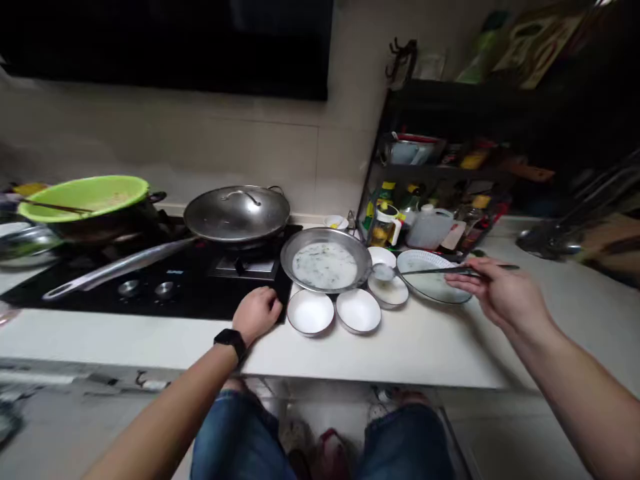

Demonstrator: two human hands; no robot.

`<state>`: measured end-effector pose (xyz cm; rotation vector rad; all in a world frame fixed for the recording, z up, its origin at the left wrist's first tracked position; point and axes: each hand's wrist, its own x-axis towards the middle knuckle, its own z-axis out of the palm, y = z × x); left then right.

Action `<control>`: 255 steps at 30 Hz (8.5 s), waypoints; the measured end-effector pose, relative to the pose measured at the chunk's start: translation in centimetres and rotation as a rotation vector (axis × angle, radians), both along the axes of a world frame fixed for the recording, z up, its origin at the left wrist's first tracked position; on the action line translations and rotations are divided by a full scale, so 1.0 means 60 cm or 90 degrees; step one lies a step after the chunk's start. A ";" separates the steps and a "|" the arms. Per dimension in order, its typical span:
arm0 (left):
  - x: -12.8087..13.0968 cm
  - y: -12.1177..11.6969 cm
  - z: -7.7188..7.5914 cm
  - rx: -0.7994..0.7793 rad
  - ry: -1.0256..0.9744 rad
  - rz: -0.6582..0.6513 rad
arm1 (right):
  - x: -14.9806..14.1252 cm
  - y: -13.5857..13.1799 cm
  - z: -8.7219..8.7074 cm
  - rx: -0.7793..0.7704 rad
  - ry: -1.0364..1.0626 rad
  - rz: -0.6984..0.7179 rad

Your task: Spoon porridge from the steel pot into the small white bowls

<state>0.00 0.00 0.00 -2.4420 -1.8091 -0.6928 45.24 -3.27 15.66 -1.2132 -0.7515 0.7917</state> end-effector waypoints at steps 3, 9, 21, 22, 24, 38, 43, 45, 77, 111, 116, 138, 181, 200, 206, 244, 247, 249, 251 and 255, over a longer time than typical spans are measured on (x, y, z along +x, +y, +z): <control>0.000 0.000 -0.001 0.004 -0.011 0.001 | -0.021 0.026 0.017 -0.002 -0.001 0.017; 0.001 0.002 -0.003 0.016 -0.019 0.002 | -0.095 0.093 0.011 -0.039 -0.023 0.083; -0.001 0.004 -0.008 0.014 -0.024 0.009 | -0.197 0.106 -0.054 0.296 -0.769 0.372; -0.001 0.004 -0.007 0.012 -0.025 0.009 | -0.194 0.095 -0.046 0.341 -0.844 0.381; -0.001 0.004 -0.007 0.011 -0.028 0.009 | -0.181 0.073 -0.028 0.397 -0.915 0.371; -0.001 0.004 -0.007 0.030 -0.007 0.009 | 0.011 -0.053 -0.036 -0.020 -0.509 0.138; -0.001 0.003 -0.005 0.024 0.013 0.011 | 0.024 -0.054 -0.076 -0.053 -0.395 0.145; -0.001 0.003 -0.005 0.025 0.016 0.016 | 0.029 -0.048 -0.085 -0.064 -0.314 0.129; 0.001 0.004 -0.004 0.007 -0.028 0.015 | -0.159 0.137 -0.056 -0.008 -0.175 0.212; -0.002 0.003 -0.007 0.030 0.000 0.012 | 0.016 -0.062 -0.075 -0.019 -0.469 0.095; -0.001 0.002 -0.005 0.031 0.010 0.011 | 0.024 -0.045 -0.092 -0.053 -0.221 0.083; -0.002 0.004 -0.008 0.028 -0.011 0.001 | -0.042 0.058 -0.010 -0.002 -0.046 0.102; -0.001 0.002 -0.002 0.024 0.002 0.008 | 0.033 -0.036 -0.101 -0.071 -0.075 0.059; -0.001 0.003 -0.006 0.019 -0.006 0.008 | -0.038 0.074 -0.019 -0.004 -0.044 0.090; -0.001 0.004 -0.006 0.020 0.000 0.014 | -0.141 0.115 -0.055 -0.003 -0.111 0.188; -0.001 0.003 -0.004 0.030 0.003 0.012 | 0.012 -0.064 -0.089 -0.019 -0.499 0.150; 0.000 0.003 -0.003 0.029 0.008 0.016 | 0.018 -0.053 -0.108 -0.049 -0.336 0.136; 0.000 0.003 -0.003 0.026 0.011 0.016 | 0.024 -0.044 -0.116 -0.067 -0.204 0.102; 0.000 0.003 -0.003 0.025 0.014 0.017 | 0.029 -0.037 -0.117 -0.076 -0.096 0.063; -0.001 0.003 -0.004 0.027 0.014 0.017 | 0.039 -0.030 -0.106 -0.086 -0.004 0.029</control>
